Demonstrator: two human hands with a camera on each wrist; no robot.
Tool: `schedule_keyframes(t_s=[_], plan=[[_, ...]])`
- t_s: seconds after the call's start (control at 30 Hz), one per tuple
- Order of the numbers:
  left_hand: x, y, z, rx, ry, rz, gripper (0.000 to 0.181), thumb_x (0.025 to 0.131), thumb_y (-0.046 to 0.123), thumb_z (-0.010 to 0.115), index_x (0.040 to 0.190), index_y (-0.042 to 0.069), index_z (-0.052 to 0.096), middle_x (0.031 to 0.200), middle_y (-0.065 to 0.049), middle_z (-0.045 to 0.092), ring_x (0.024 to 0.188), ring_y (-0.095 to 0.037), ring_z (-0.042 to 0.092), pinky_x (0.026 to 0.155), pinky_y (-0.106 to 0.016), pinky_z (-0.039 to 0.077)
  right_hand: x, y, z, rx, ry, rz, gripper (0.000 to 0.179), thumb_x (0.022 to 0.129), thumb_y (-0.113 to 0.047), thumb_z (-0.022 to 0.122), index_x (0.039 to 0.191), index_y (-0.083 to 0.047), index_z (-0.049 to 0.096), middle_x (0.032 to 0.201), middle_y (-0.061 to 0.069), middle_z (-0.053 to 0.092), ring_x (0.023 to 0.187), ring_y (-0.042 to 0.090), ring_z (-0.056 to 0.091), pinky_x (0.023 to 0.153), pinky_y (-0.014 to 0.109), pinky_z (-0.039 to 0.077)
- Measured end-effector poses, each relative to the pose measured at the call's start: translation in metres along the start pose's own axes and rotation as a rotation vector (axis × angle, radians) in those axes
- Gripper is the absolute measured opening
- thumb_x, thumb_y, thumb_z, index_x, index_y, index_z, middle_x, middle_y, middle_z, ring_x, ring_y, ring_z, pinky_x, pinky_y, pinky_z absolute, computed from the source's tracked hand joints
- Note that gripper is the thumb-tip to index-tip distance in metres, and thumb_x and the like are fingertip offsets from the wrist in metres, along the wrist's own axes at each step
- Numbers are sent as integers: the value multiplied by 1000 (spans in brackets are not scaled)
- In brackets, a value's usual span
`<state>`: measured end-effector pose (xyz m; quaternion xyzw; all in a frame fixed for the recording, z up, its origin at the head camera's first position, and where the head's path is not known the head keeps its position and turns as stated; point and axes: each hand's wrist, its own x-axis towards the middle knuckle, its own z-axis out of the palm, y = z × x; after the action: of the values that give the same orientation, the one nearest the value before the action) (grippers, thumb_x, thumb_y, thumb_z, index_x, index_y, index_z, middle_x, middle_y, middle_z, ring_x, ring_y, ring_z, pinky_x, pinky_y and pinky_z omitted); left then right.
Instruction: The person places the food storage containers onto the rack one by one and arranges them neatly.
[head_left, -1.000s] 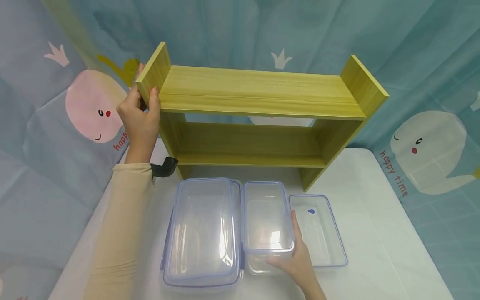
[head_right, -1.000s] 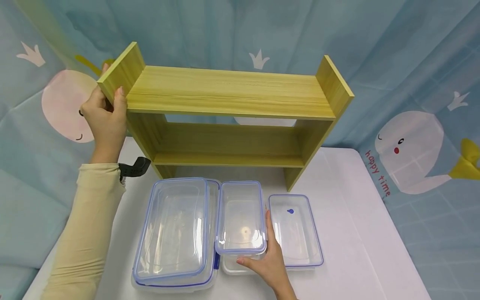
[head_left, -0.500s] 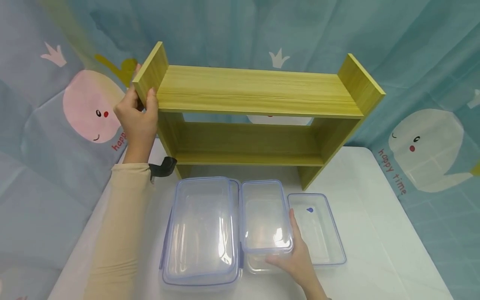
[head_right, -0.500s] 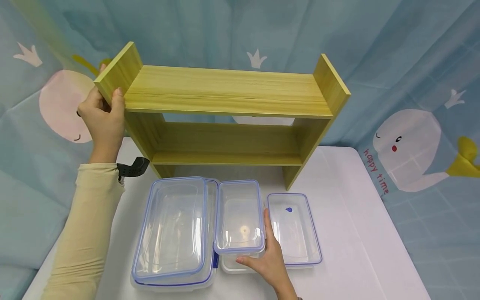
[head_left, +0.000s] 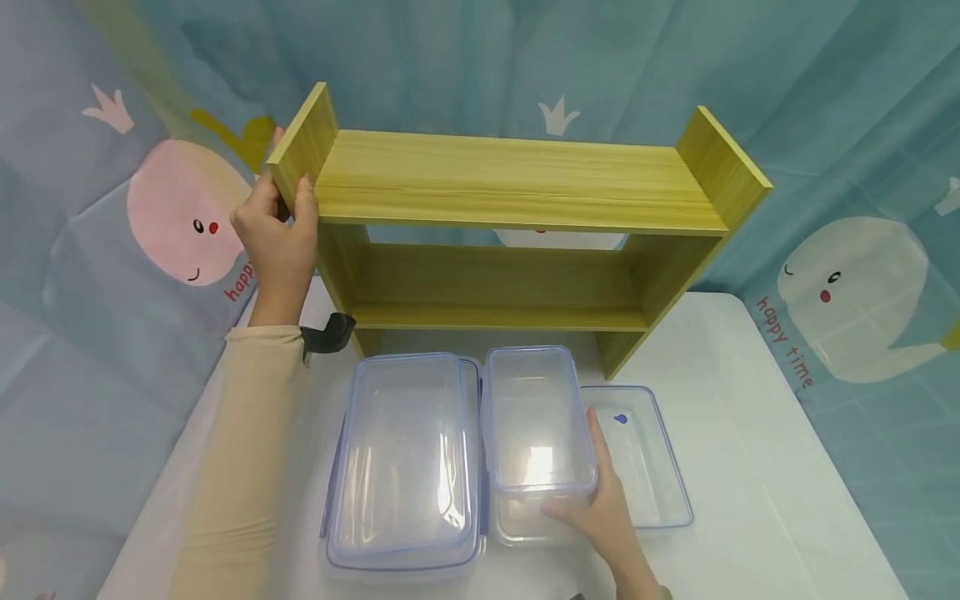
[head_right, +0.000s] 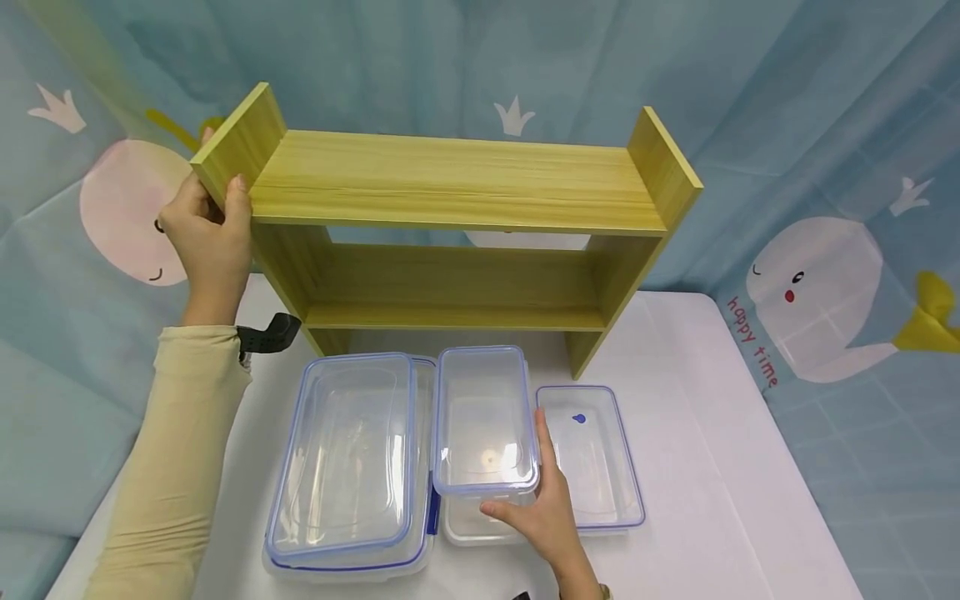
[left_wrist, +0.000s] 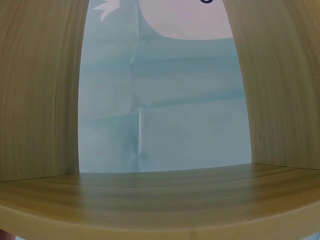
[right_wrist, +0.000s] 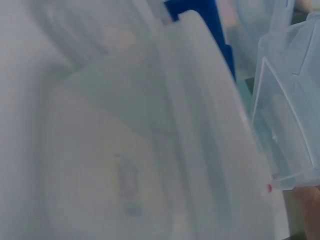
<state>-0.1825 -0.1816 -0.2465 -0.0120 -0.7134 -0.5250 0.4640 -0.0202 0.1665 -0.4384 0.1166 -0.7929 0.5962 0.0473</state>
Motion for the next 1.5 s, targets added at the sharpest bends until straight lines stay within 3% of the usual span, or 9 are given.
schedule_keyframes(t_s=[0.23,0.37,0.5,0.67,0.93,1.17,1.27,1.5], plan=[[-3,12,0,-4,-5,-32,31,90,1,56,120,1,62,132,-3,54,109,-15,58,86,-25,49,8,-11,-4,51,23,-31,118,59,-13,85,153,-16,14,156,13,15,137,0,15,102,70,5],[-3,12,0,-4,-2,-29,32,90,1,56,122,1,61,132,-3,55,110,-15,58,88,-26,48,12,-15,-5,148,21,-65,117,59,-4,83,153,-13,13,156,10,15,137,4,20,113,43,13],[-2,11,1,3,2,-16,35,90,1,56,125,3,59,130,-3,56,109,-15,58,88,-26,48,15,-19,-6,266,2,-163,114,61,3,80,152,-7,11,157,10,13,137,8,24,107,16,22],[1,-2,2,25,10,20,37,90,2,57,127,6,58,126,-2,59,105,-14,61,83,-23,51,21,-26,-8,288,-2,-244,115,62,0,81,152,-6,10,156,9,16,136,12,27,105,18,27],[3,-16,0,-2,-19,152,38,91,6,56,128,9,56,123,-3,61,102,-14,63,79,-23,53,33,-40,-11,355,12,-371,112,67,-7,82,151,-3,9,154,10,21,133,19,33,101,23,36],[-1,-5,1,32,4,67,34,89,4,56,123,2,61,119,-7,63,95,-13,65,78,-19,52,45,-50,-12,386,57,-448,112,68,-15,84,151,-1,9,155,12,19,133,23,31,102,25,36],[-1,-3,3,24,-3,26,37,90,2,56,126,5,59,126,-5,59,102,-14,62,82,-21,51,51,-56,-12,395,67,-501,111,70,-20,84,150,0,10,154,13,21,133,25,31,102,27,37],[2,-17,4,2,-32,131,36,91,5,57,127,7,58,122,-5,62,101,-15,63,80,-24,52,64,-73,-14,401,95,-631,109,70,-21,84,150,2,12,152,17,24,130,30,34,99,31,40]])
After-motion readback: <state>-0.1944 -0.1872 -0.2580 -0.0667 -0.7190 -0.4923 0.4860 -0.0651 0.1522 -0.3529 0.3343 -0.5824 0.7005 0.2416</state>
